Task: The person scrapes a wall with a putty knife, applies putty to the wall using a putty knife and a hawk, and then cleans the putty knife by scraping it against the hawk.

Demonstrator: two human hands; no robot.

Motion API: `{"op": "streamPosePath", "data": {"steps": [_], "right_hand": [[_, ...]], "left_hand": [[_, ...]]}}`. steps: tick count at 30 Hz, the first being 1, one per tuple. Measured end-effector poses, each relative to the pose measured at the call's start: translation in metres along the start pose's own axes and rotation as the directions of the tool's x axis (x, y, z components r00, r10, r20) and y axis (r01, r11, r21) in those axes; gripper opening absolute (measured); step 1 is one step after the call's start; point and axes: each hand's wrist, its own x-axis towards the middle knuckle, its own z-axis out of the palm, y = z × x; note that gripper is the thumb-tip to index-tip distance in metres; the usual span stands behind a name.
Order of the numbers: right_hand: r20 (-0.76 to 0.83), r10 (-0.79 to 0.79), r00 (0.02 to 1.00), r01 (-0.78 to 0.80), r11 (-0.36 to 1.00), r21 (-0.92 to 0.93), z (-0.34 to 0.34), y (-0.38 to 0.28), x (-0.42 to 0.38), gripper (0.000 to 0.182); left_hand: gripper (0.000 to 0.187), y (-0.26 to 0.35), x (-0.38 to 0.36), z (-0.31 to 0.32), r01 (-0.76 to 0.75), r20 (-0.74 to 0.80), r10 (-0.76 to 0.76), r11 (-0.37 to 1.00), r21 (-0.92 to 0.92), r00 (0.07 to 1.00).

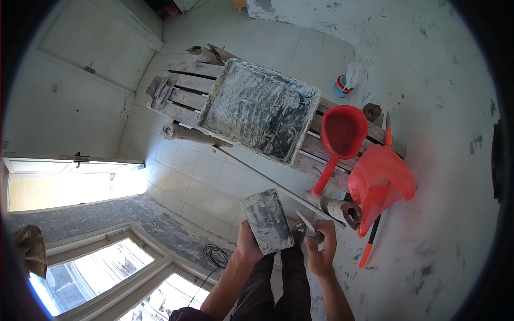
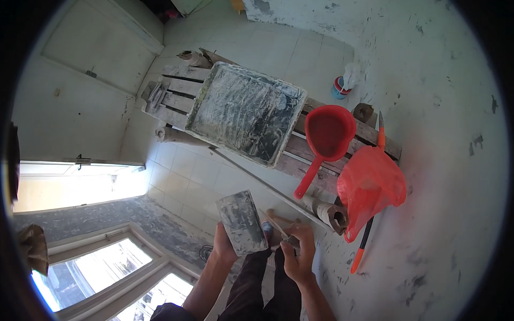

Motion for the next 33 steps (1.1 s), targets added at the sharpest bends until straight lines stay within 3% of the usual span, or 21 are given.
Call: {"op": "streamPosePath", "data": {"steps": [2,3,5,7,9,13,15,19,22,24,25,27,29,30,31,32,33], "right_hand": [[-0.005,-0.183,0.983,0.182,0.98,-0.084,0.003,-0.007,0.004,0.022],[-0.003,-0.182,0.983,0.181,0.98,-0.085,0.004,-0.007,0.005,0.022],[0.076,-0.359,0.93,0.367,0.9,-0.236,0.007,-0.006,0.006,0.018],[0.048,-0.351,0.935,0.354,0.915,-0.193,0.01,-0.002,0.003,0.02],[0.022,-0.456,0.89,0.443,0.851,-0.283,0.009,0.01,-0.001,0.027],[0.052,-0.455,0.889,0.446,0.833,-0.328,0.005,0.025,-0.02,0.036],[0.05,-0.457,0.888,0.446,0.83,-0.334,0.005,0.026,-0.029,0.041],[0.046,-0.471,0.881,0.457,0.823,-0.338,0.006,0.033,-0.036,0.045],[-0.011,-0.358,0.934,0.339,0.892,-0.298,0.001,0.056,-0.048,0.04],[0.07,-0.286,0.956,0.283,0.826,-0.487,-0.008,0.067,-0.048,0.034],[0.071,-0.283,0.956,0.282,0.828,-0.484,-0.009,0.067,-0.051,0.034],[-0.031,-0.156,0.987,0.134,0.92,-0.368,-0.009,0.061,-0.055,0.021],[-0.075,-0.079,0.994,0.049,0.94,-0.338,-0.01,0.044,-0.067,0.02],[-0.054,0.183,0.982,-0.186,0.98,-0.063,-0.011,0.035,-0.073,0.025],[0.036,0.416,0.909,-0.414,0.887,0.205,-0.012,0.03,-0.079,0.03],[0.058,0.445,0.893,-0.439,0.839,0.322,-0.011,0.028,-0.085,0.038],[0.043,0.448,0.893,-0.437,0.841,0.318,-0.011,0.019,-0.085,0.038]], "left_hand": [[0.046,-0.009,-0.006,0.014,-0.012,-0.003,0.011,1.0,-0.027,1.0],[0.047,-0.012,-0.008,0.018,-0.021,0.0,0.021,0.998,-0.051,1.0],[0.048,-0.014,-0.012,0.022,-0.009,0.021,0.01,0.998,-0.054,1.0],[0.049,-0.013,-0.016,0.023,-0.001,0.041,0.003,0.999,-0.054,0.999],[0.05,-0.01,-0.021,0.022,-0.002,-0.043,0.001,1.0,-0.028,0.999],[0.049,-0.013,-0.025,0.019,0.025,-0.114,-0.019,0.998,0.053,0.993],[0.042,-0.02,-0.029,0.024,-0.026,-0.28,0.02,1.0,-0.016,0.96],[0.043,-0.021,-0.034,0.022,-0.031,-0.28,0.032,0.999,0.007,0.959],[0.044,-0.015,-0.042,0.021,-0.055,-0.278,0.054,0.998,0.003,0.959],[0.048,-0.009,-0.052,0.029,-0.198,-0.118,0.207,0.976,0.086,0.971],[0.048,-0.006,-0.053,0.029,-0.199,-0.121,0.209,0.976,0.087,0.97],[0.05,0.003,-0.051,0.024,-0.241,-0.139,0.231,0.969,-0.06,0.963],[0.049,0.008,-0.046,0.014,-0.237,-0.159,0.228,0.971,-0.043,0.961],[0.048,0.008,-0.042,0.014,-0.218,-0.125,0.213,0.976,-0.025,0.969],[0.047,0.006,-0.038,0.013,-0.199,-0.091,0.198,0.98,-0.006,0.976],[0.047,0.005,-0.036,0.007,-0.187,-0.09,0.185,0.982,-0.01,0.979],[0.045,0.003,-0.034,-0.003,-0.189,-0.127,0.188,0.982,0.003,0.974]]}}
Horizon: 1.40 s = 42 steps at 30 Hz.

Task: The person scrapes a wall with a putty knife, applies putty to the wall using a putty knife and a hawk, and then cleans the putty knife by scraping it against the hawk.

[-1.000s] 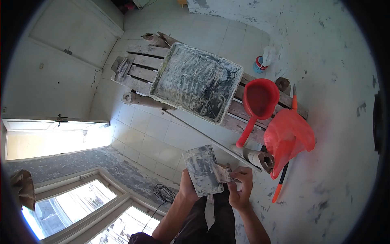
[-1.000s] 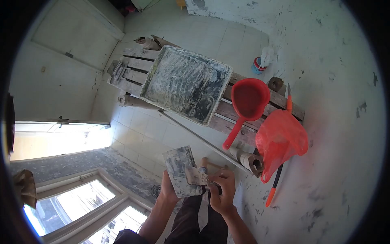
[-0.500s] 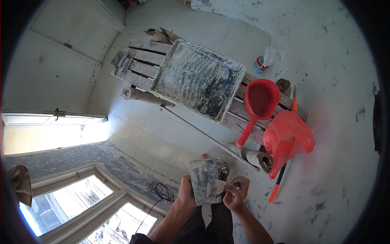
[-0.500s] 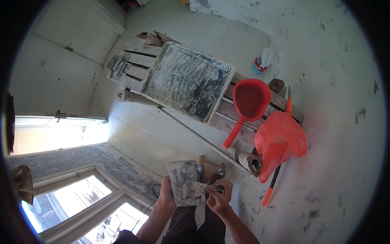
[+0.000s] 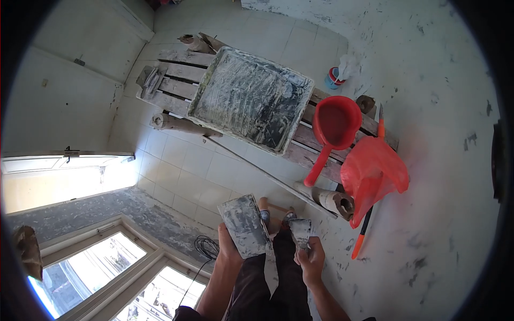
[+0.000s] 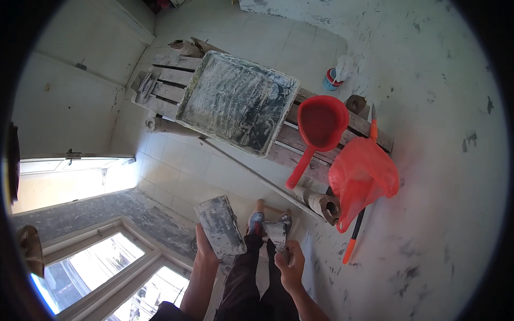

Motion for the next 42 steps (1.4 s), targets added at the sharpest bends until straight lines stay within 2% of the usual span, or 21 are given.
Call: {"op": "streamPosePath", "data": {"steps": [2,4,6,8,11,13,17,20,21,23,25,27,29,31,32,34,36,38,40,41,42], "right_hand": [[0.081,0.146,0.986,-0.162,0.954,0.25,0.007,-0.023,-0.008,0.04],[0.079,0.104,0.991,-0.12,0.963,0.241,0.007,-0.027,-0.011,0.044],[0.081,0.192,0.978,-0.208,0.933,0.294,0.005,-0.035,-0.016,0.042],[0.036,0.178,0.983,-0.18,0.935,0.305,0.002,-0.032,-0.023,0.036],[-0.137,0.172,0.976,-0.143,0.969,0.201,-0.012,-0.022,-0.038,0.026],[-0.193,0.201,0.96,-0.163,0.967,0.197,-0.023,-0.018,-0.047,0.024],[-0.391,0.239,0.889,-0.199,0.97,0.14,-0.041,-0.003,-0.057,0.018],[-0.426,0.251,0.869,-0.238,0.968,0.085,-0.049,-0.002,-0.059,0.018],[-0.443,0.268,0.856,-0.248,0.963,0.103,-0.052,0.002,-0.06,0.017],[-0.443,0.269,0.855,-0.225,0.963,0.149,-0.057,0.005,-0.063,0.015],[-0.448,0.26,0.855,-0.194,0.963,0.188,-0.073,0.016,-0.061,0.014],[-0.609,-0.063,0.791,-0.095,0.97,-0.223,-0.1,0.039,-0.052,0.014],[-0.737,-0.046,0.675,-0.097,0.984,-0.151,-0.122,0.007,-0.025,0.023],[-0.766,-0.258,0.589,-0.023,0.942,-0.335,-0.172,0.041,0.004,0.03],[-0.775,-0.257,0.578,-0.025,0.943,-0.331,-0.187,0.05,0.014,0.03],[-0.699,-0.37,0.612,-0.243,0.753,-0.611,-0.209,0.065,0.03,0.035],[-0.678,-0.411,0.61,-0.2,0.748,-0.633,-0.22,0.085,0.041,0.034],[-0.654,-0.447,0.609,-0.158,0.74,-0.653,-0.228,0.099,0.048,0.034],[-0.729,-0.271,0.629,-0.279,0.796,-0.537,-0.237,0.109,0.05,0.033],[-0.731,-0.271,0.626,-0.278,0.799,-0.534,-0.235,0.105,0.049,0.033],[-0.737,-0.302,0.605,-0.232,0.818,-0.526,-0.228,0.097,0.047,0.033]], "left_hand": [[0.044,-0.01,0.003,0.0,0.02,-0.038,-0.02,1.0,0.008,0.999],[0.039,-0.022,0.002,0.016,-0.014,-0.072,0.025,0.989,0.145,0.997],[0.038,-0.027,0.007,0.01,-0.003,-0.092,0.015,0.992,0.13,0.996],[0.037,-0.025,0.018,-0.001,-0.002,-0.106,0.015,0.992,0.122,0.994],[0.039,0.001,0.039,-0.01,-0.059,-0.081,0.069,0.991,0.118,0.994],[0.039,0.032,0.068,0.013,-0.195,-0.095,0.222,0.952,0.237,0.97],[0.042,0.109,0.148,0.044,-0.237,0.024,0.268,0.803,0.547,0.963],[0.041,0.16,0.212,0.07,-0.255,0.044,0.31,0.684,0.684,0.95],[0.04,0.164,0.224,0.088,-0.301,0.146,0.301,0.572,0.763,0.942],[0.038,0.203,0.277,0.084,-0.259,0.116,0.285,0.536,0.803,0.952],[0.037,0.21,0.303,0.092,-0.232,0.084,0.361,0.39,0.891,0.929],[0.038,0.229,0.331,0.082,-0.167,0.027,0.33,0.405,0.899,0.943],[0.037,0.241,0.346,0.069,-0.158,0.039,0.303,0.378,0.912,0.952],[0.036,0.248,0.349,0.064,-0.154,0.05,0.286,0.353,0.923,0.957],[0.034,0.25,0.348,0.062,-0.189,0.091,0.325,0.284,0.94,0.941],[0.031,0.25,0.343,0.062,-0.225,0.141,0.353,0.211,0.951,0.925],[0.03,0.255,0.34,0.064,-0.143,0.133,0.574,-0.028,0.989,0.808],[0.033,0.25,0.336,0.063,-0.244,0.173,0.595,0.04,0.969,0.785],[0.031,0.237,0.321,0.062,-0.431,0.38,0.64,-0.082,0.898,0.668],[0.032,0.197,0.293,0.082,-0.392,0.363,0.747,-0.149,0.908,0.556],[0.032,0.177,0.278,0.087,-0.396,0.369,0.745,-0.153,0.905,0.556]]}}
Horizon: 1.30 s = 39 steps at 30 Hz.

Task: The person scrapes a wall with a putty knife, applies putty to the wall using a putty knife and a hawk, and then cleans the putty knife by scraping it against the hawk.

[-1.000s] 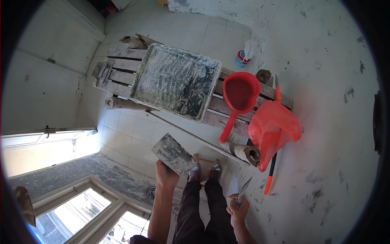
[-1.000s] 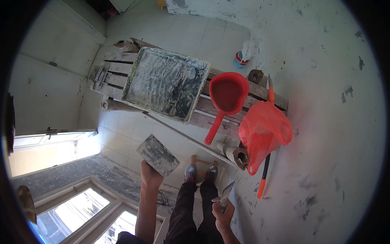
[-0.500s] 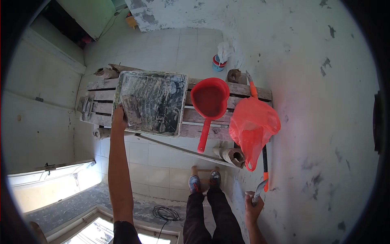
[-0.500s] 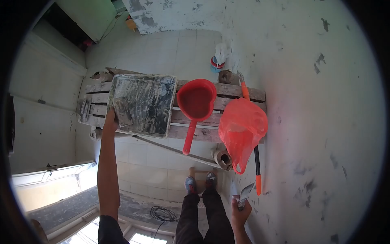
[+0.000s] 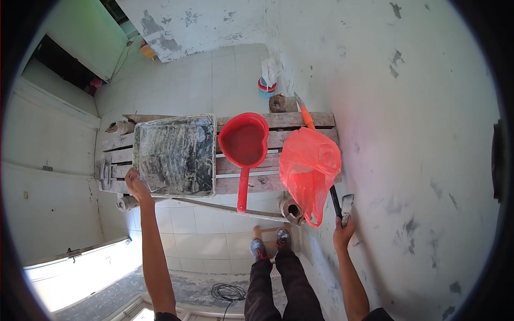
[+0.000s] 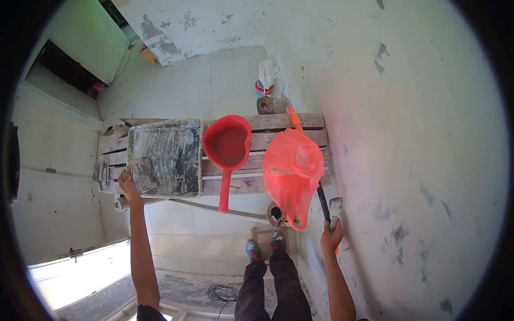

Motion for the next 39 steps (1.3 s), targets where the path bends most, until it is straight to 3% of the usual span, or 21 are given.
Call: {"op": "streamPosePath", "data": {"steps": [2,4,8,10,12,14,18,19,20,21,22,24,27,28,30,31,32,34,36,38,39], "right_hand": [[-0.033,-0.014,0.999,0.015,0.999,0.052,0.0,-0.005,-0.005,0.033],[-0.033,0.065,0.997,-0.053,0.96,0.275,0.0,0.002,-0.013,0.032],[-0.008,0.161,0.987,-0.145,0.907,0.396,-0.028,-0.045,-0.042,0.031],[-0.067,0.133,0.989,-0.089,0.886,0.455,-0.044,-0.077,-0.058,0.034],[-0.08,0.124,0.989,-0.07,0.871,0.486,-0.063,-0.11,-0.079,0.036],[-0.066,0.096,0.993,-0.045,0.839,0.543,-0.076,-0.131,-0.104,0.04],[0.13,0.079,0.988,-0.138,0.827,0.545,-0.087,-0.142,-0.178,0.047],[0.158,0.008,0.987,-0.093,0.84,0.534,-0.085,-0.14,-0.194,0.041],[0.241,-0.12,0.963,0.022,0.928,0.373,-0.096,-0.158,-0.205,0.031],[0.304,-0.206,0.93,0.112,0.947,0.302,-0.092,-0.145,-0.219,0.029],[0.279,-0.265,0.923,0.136,0.903,0.407,-0.083,-0.172,-0.218,0.028],[0.622,-0.177,0.763,0.045,0.974,0.223,-0.101,-0.221,-0.215,0.026],[0.685,-0.22,0.695,-0.055,0.933,0.355,-0.075,-0.211,-0.217,0.025],[0.763,-0.201,0.614,0.007,0.968,0.25,-0.069,-0.206,-0.207,0.024],[0.838,-0.087,0.539,-0.023,0.993,0.118,-0.039,-0.202,-0.197,0.034],[0.836,-0.21,0.507,0.022,0.973,0.23,-0.027,-0.22,-0.189,0.031],[0.819,-0.329,0.47,0.064,0.938,0.341,-0.012,-0.24,-0.18,0.028],[0.884,-0.264,0.385,-0.303,0.869,0.391,0.029,-0.243,-0.182,0.023],[0.919,-0.31,0.244,-0.591,0.704,0.394,0.052,-0.294,-0.186,0.022],[0.92,-0.327,0.215,-0.572,0.722,0.39,0.077,-0.326,-0.194,0.021],[0.913,-0.354,0.205,-0.555,0.726,0.406,0.087,-0.335,-0.201,0.021]], "left_hand": [[0.03,0.013,-0.04,-0.01,-0.361,-0.022,0.36,0.931,-0.045,0.933],[0.026,0.051,-0.12,-0.008,-0.396,0.06,0.402,0.914,-0.092,0.914],[0.022,0.077,-0.269,-0.001,-0.095,0.333,0.16,0.975,-0.202,0.929],[0.025,0.09,-0.331,0.007,0.105,0.53,0.019,0.974,-0.203,0.848],[0.03,0.101,-0.374,0.017,0.306,0.709,-0.037,0.916,-0.257,0.705],[0.042,0.123,-0.391,0.034,0.34,0.817,0.013,0.905,-0.255,0.577],[0.059,0.19,-0.369,0.064,0.313,0.789,0.132,0.869,-0.384,0.6],[0.069,0.199,-0.357,0.063,0.411,0.807,0.124,0.81,-0.418,0.577],[0.08,0.205,-0.348,0.057,0.501,0.823,0.12,0.742,-0.446,0.555],[0.079,0.207,-0.338,0.045,0.507,0.768,0.074,0.711,-0.488,0.636],[0.071,0.203,-0.33,0.036,0.541,0.663,-0.078,0.652,-0.531,0.745],[0.06,0.189,-0.306,-0.003,0.55,0.602,-0.174,0.651,-0.523,0.779],[0.051,0.152,-0.281,-0.069,0.525,0.527,-0.237,0.686,-0.504,0.816],[0.05,0.142,-0.281,-0.092,0.541,0.517,-0.274,0.688,-0.483,0.811],[0.051,0.117,-0.286,-0.135,0.531,0.488,-0.308,0.732,-0.427,0.817],[0.051,0.107,-0.291,-0.155,0.526,0.469,-0.316,0.732,-0.432,0.825],[0.052,0.097,-0.296,-0.173,0.454,0.441,-0.288,0.826,-0.335,0.85],[0.053,0.085,-0.311,-0.199,0.38,0.4,-0.267,0.895,-0.233,0.876],[0.056,0.08,-0.334,-0.223,0.342,0.368,-0.302,0.939,-0.047,0.88],[0.05,0.074,-0.367,-0.24,0.368,0.327,-0.335,0.929,-0.043,0.884],[0.045,0.072,-0.384,-0.246,0.249,0.285,-0.288,0.954,0.165,0.914]]}}
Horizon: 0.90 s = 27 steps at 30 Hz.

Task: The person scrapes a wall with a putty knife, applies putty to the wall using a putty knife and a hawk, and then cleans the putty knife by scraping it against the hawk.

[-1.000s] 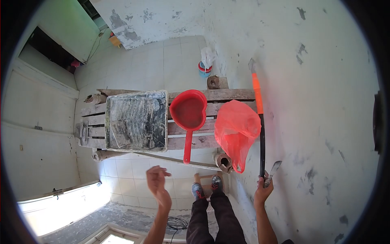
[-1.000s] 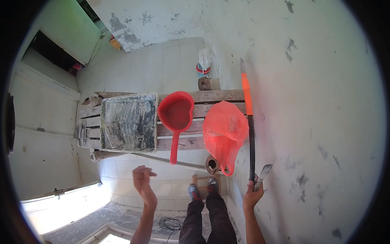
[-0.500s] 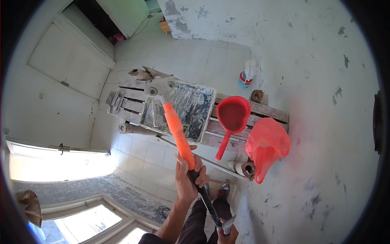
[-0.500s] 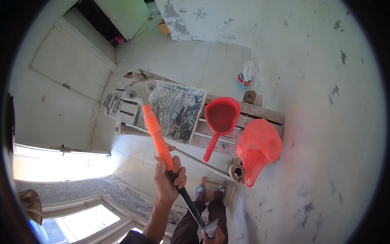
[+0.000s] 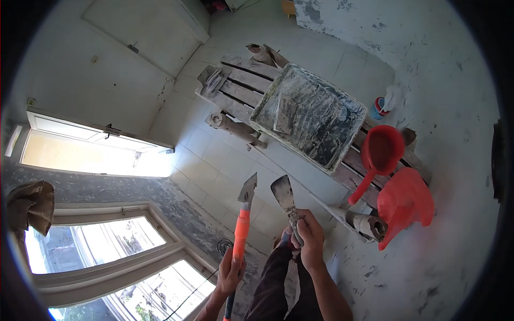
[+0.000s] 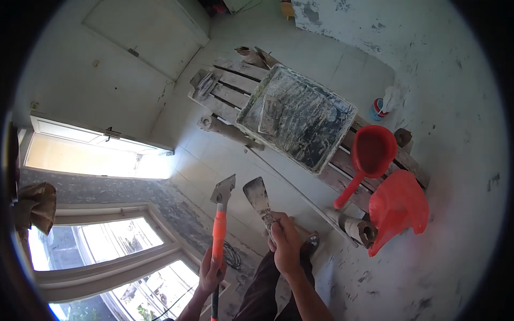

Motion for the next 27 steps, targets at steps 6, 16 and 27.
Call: {"op": "streamPosePath", "data": {"steps": [6,16,27], "right_hand": [[0.063,-0.124,0.99,0.139,0.867,-0.478,0.037,0.041,0.02,0.027],[0.299,-0.321,0.899,0.435,0.735,-0.521,0.091,0.082,-0.007,0.033],[0.347,-0.332,0.877,0.48,0.639,-0.602,0.085,0.103,-0.021,0.035]], "left_hand": [[0.03,-0.01,-0.079,-0.012,0.247,-0.103,-0.236,0.964,0.104,0.966],[0.042,0.016,-0.109,-0.021,0.324,-0.201,-0.284,0.924,0.204,0.937],[0.039,0.034,-0.119,-0.023,0.422,-0.11,-0.439,0.895,-0.147,0.892]]}}
